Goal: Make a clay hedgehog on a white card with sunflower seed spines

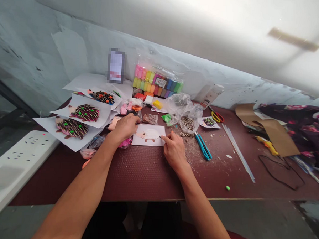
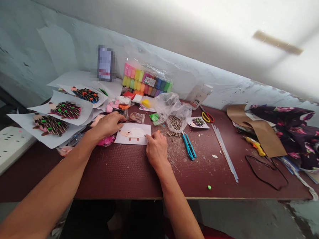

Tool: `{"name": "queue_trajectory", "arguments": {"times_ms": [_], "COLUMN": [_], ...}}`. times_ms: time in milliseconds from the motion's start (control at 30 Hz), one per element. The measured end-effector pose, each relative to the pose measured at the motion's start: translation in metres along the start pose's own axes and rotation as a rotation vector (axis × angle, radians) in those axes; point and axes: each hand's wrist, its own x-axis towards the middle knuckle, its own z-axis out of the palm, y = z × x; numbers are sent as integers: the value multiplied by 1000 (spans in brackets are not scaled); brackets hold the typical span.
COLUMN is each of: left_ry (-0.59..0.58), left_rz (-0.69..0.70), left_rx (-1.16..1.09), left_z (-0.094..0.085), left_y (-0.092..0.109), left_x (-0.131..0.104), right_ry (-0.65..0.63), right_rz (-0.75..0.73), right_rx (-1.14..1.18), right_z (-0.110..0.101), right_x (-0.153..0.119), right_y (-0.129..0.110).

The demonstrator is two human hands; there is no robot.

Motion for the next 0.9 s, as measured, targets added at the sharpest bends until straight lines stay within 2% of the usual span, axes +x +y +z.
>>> {"name": "queue_trajectory", "arguments": {"times_ms": [167,400,700,900], "left_ry": [1,7,24,27], "left_rz": [-9,17,14,18], "left_rx": [4,-11,-59,-76], "left_z": [-1,1,4,5], "left_y": [1,-3,-6,-7], "left_x": [-1,2,5,4], "right_ry": [-29,147,163,169], "right_rz": [-16,52,82,13], "right_rx": [-7,26,37,45], "right_z": [2,4,10,13], "right_x": [0,3,13,10], "right_y": [-1,7,10,9]}}
